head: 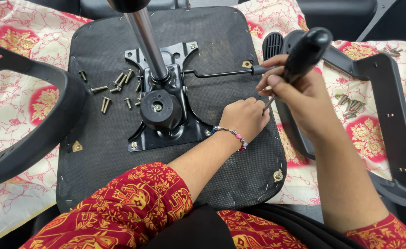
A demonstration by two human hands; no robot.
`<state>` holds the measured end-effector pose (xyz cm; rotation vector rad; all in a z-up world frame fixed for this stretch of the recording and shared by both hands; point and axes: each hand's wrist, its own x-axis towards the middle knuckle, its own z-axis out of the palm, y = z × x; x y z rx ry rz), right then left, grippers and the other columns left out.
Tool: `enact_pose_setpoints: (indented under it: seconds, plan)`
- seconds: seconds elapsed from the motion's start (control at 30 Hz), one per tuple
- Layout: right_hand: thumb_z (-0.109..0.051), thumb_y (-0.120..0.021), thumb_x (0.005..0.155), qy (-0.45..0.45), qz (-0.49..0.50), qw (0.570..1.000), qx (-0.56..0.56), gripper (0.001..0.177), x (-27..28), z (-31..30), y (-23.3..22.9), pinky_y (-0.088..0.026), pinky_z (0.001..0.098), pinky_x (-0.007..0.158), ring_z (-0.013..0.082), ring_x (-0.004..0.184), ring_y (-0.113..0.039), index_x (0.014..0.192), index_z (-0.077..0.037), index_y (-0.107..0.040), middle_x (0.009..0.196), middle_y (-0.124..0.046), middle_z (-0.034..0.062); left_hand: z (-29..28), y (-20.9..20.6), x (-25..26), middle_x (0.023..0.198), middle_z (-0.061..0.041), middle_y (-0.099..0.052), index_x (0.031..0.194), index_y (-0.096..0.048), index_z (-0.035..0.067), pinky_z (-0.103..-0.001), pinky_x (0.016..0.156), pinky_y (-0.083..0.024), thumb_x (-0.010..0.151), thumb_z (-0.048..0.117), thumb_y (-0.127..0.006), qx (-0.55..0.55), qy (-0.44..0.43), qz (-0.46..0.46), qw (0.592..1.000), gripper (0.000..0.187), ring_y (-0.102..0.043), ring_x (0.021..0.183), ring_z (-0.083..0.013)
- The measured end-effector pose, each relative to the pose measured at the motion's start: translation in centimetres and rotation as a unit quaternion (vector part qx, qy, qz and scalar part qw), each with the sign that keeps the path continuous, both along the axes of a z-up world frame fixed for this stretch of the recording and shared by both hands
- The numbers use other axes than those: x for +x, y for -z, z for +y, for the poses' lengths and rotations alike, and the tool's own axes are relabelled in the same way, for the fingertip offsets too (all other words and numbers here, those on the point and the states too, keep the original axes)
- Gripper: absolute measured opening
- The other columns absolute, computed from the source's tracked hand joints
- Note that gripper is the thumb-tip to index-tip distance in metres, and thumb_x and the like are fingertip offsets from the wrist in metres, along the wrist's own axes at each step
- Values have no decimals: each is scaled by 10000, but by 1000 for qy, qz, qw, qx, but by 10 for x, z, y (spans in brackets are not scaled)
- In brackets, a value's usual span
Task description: The person uses a screwdriver to tighten screws into the underside of an office chair seat, securing the gas lift mechanism to the seat base. The person works methodically, tightening each screw in turn.
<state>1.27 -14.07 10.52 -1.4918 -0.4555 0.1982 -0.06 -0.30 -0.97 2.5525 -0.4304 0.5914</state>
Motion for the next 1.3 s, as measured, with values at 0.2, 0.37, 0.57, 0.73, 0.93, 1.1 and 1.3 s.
enact_pose_setpoints:
  seconds: [0.2, 0.37, 0.57, 0.73, 0.93, 1.1, 1.3]
  plan:
    - [-170, -655, 1021, 50, -21, 991, -126, 220, -8, 6, 4, -569, 295, 882, 138, 958, -714, 1140, 16, -650, 1012, -717, 89, -3, 8, 4, 750, -50, -676, 819, -701, 127, -366, 656, -576, 922, 308, -674, 38, 2, -7, 999, 210, -704, 713, -241]
    - [-195, -626, 1067, 199, -35, 978, -50, 233, -33, 4, 16, -591, 288, 819, 159, 907, -739, 1163, 15, -602, 1007, -706, 93, -5, 10, 4, 809, -67, -678, 842, -680, 119, -376, 662, -584, 929, 322, -672, 58, 10, 13, 998, 221, -707, 733, -249]
    - [-216, -585, 1197, 322, -183, 929, 7, 246, -68, -1, 48, -519, 285, 966, 157, 983, -619, 1228, 26, -555, 1133, -691, 132, -2, -7, 1, 849, -95, -688, 871, -687, 102, -411, 642, -582, 923, 338, -672, 66, 18, 53, 996, 242, -719, 760, -275]
    - [-201, -615, 1170, 361, -301, 864, -181, 232, -67, 6, 70, -415, 396, 1201, 261, 1302, -511, 1336, -40, -610, 1349, -518, 180, -2, -19, 7, 874, -112, -720, 842, -746, 95, -407, 693, -585, 900, 400, -659, 116, 16, 135, 984, 322, -725, 837, -284]
    - [-229, -663, 1110, 401, -272, 838, -251, 337, -69, 14, 83, -450, 396, 1044, 263, 1145, -510, 1413, -83, -644, 1219, -482, 152, -11, -6, 5, 908, -121, -721, 877, -758, 85, -377, 714, -596, 898, 186, -635, 132, 39, 105, 985, 161, -739, 855, -269]
    - [-310, -611, 1067, 343, -87, 932, -81, 387, -64, 15, 85, -503, 232, 724, 91, 760, -605, 1385, -91, -586, 1004, -605, 35, -11, 0, 9, 923, -141, -710, 856, -751, 62, -376, 696, -603, 837, 187, -652, 138, 59, 107, 983, 160, -737, 850, -280]
    - [-292, -589, 1089, 315, -30, 946, -67, 375, -57, 13, 89, -491, 220, 686, 73, 737, -572, 1392, -72, -565, 888, -588, 15, -4, -3, 8, 960, -153, -707, 920, -725, 61, -396, 692, -606, 902, 203, -617, 132, 69, 103, 984, 179, -745, 841, -295]
